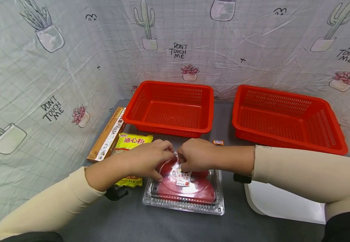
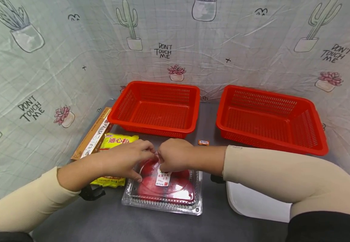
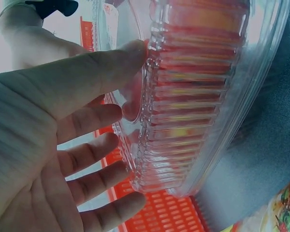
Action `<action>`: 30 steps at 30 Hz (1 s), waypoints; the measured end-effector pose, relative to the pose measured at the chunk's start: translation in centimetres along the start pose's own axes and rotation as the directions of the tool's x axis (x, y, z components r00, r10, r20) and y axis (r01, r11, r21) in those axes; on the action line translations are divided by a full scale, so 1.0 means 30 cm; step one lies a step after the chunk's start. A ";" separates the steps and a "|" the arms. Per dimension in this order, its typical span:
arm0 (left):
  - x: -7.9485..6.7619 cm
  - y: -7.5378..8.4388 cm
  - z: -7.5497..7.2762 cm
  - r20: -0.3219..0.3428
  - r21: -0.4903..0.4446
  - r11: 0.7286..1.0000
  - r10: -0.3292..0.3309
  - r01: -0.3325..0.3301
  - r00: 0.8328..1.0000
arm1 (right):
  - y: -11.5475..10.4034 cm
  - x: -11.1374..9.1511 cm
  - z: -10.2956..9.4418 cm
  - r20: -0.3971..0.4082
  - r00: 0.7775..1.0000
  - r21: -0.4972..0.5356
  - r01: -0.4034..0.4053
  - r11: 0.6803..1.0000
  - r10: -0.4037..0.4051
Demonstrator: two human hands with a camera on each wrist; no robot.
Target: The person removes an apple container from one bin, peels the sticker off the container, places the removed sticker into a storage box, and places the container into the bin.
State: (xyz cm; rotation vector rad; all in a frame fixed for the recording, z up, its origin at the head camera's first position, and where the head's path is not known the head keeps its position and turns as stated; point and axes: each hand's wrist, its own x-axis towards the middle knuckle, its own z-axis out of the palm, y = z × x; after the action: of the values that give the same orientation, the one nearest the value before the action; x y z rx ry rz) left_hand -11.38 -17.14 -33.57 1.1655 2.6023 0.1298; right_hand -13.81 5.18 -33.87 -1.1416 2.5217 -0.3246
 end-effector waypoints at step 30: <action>-0.003 -0.010 0.010 -0.007 -0.045 0.999 -0.004 0.004 1.000 | 0.013 -0.164 -0.160 0.007 0.998 0.135 0.060 0.989 -0.061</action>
State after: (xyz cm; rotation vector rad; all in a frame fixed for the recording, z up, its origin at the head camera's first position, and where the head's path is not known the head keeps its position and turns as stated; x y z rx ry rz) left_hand -11.45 -17.42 -33.91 1.1469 2.5935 0.1906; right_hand -12.99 9.46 -28.53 -1.1649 2.4181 -0.4947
